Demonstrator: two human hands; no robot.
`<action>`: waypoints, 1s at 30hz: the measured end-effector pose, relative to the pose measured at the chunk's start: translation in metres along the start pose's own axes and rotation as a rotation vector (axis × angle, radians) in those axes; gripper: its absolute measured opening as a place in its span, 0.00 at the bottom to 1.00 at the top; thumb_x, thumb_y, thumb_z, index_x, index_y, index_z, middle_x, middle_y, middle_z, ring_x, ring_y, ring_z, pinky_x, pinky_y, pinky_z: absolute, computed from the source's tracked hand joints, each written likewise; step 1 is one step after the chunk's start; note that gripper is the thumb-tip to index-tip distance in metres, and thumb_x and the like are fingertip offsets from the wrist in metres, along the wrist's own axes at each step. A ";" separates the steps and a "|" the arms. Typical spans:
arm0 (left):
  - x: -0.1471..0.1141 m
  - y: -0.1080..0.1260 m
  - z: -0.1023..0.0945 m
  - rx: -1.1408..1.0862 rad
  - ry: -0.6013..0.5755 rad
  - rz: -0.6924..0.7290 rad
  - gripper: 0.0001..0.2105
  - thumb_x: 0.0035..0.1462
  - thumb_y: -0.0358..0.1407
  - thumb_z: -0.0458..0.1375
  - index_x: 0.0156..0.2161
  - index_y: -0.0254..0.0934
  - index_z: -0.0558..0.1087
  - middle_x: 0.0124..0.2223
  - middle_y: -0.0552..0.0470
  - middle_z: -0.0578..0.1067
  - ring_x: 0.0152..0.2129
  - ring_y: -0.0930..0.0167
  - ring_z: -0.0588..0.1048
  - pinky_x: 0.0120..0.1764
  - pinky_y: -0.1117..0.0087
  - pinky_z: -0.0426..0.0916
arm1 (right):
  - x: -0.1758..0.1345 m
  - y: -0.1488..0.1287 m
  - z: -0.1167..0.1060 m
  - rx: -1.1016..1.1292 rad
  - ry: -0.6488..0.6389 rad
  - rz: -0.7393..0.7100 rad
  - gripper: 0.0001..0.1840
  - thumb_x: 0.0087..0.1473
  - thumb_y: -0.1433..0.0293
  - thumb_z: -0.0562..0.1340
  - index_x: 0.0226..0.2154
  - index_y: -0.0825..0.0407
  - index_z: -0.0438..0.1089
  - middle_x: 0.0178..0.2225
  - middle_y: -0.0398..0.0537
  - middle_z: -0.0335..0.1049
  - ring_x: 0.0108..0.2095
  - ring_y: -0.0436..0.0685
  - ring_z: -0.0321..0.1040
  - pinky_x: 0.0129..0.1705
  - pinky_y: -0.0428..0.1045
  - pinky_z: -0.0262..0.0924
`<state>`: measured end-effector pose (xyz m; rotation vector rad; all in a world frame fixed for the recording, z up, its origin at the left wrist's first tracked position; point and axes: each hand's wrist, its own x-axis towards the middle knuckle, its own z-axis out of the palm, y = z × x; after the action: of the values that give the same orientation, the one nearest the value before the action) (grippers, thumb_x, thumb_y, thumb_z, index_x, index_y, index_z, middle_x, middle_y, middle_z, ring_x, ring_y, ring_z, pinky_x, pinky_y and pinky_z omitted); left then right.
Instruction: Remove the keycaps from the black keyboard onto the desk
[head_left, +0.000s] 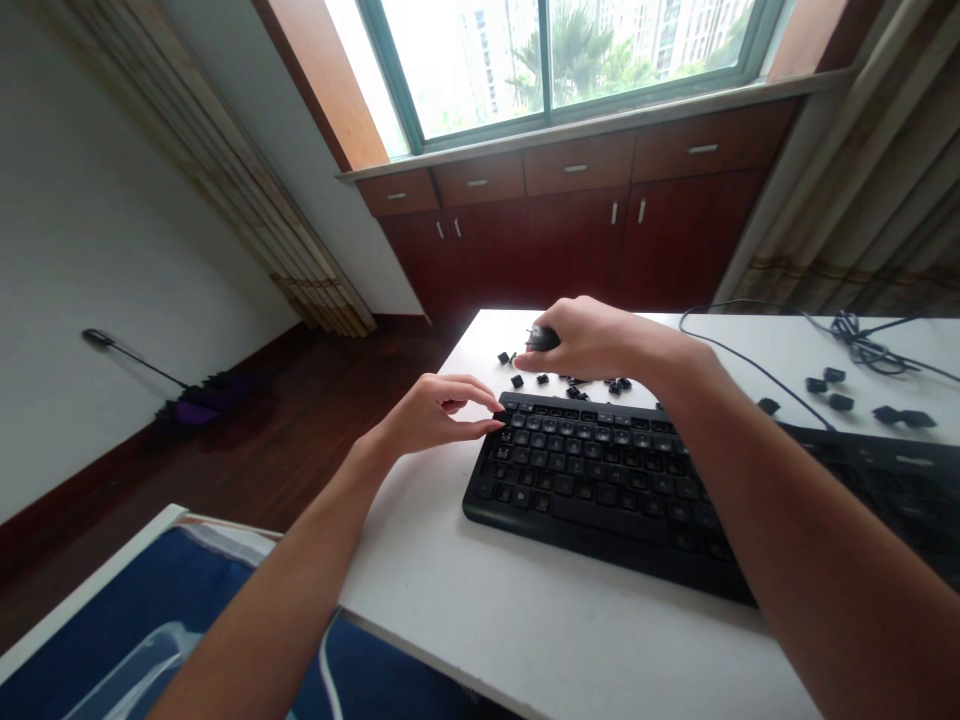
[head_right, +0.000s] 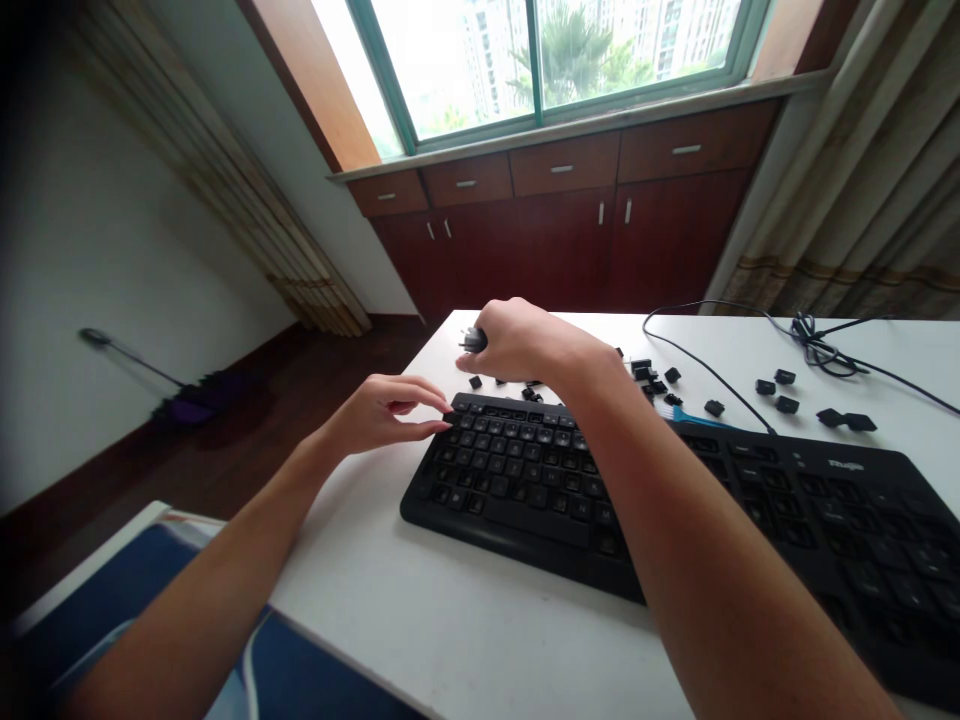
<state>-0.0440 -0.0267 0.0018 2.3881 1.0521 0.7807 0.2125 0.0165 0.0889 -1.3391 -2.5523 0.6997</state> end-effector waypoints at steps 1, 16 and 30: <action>0.000 0.000 0.000 0.018 -0.003 0.012 0.09 0.54 0.39 0.68 0.41 0.42 0.82 0.39 0.49 0.81 0.23 0.76 0.68 0.22 0.73 0.57 | 0.000 0.000 0.000 0.000 -0.001 -0.002 0.25 0.51 0.46 0.66 0.28 0.51 0.74 0.27 0.51 0.74 0.22 0.53 0.68 0.21 0.48 0.55; -0.001 0.002 -0.003 0.087 -0.063 0.141 0.11 0.61 0.34 0.64 0.47 0.47 0.82 0.43 0.48 0.80 0.31 0.73 0.78 0.36 0.72 0.73 | 0.001 0.000 -0.001 -0.011 -0.005 -0.022 0.22 0.51 0.49 0.68 0.30 0.52 0.74 0.26 0.50 0.73 0.22 0.53 0.68 0.21 0.47 0.55; 0.001 0.001 -0.003 0.067 -0.044 0.166 0.09 0.58 0.32 0.66 0.44 0.44 0.83 0.41 0.49 0.81 0.33 0.71 0.79 0.38 0.71 0.74 | 0.003 0.002 0.006 0.080 0.059 -0.062 0.21 0.49 0.52 0.71 0.22 0.52 0.71 0.21 0.51 0.70 0.17 0.52 0.63 0.19 0.49 0.50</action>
<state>-0.0446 -0.0264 0.0053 2.5628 0.8837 0.7557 0.2105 0.0179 0.0828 -1.2318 -2.4813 0.7313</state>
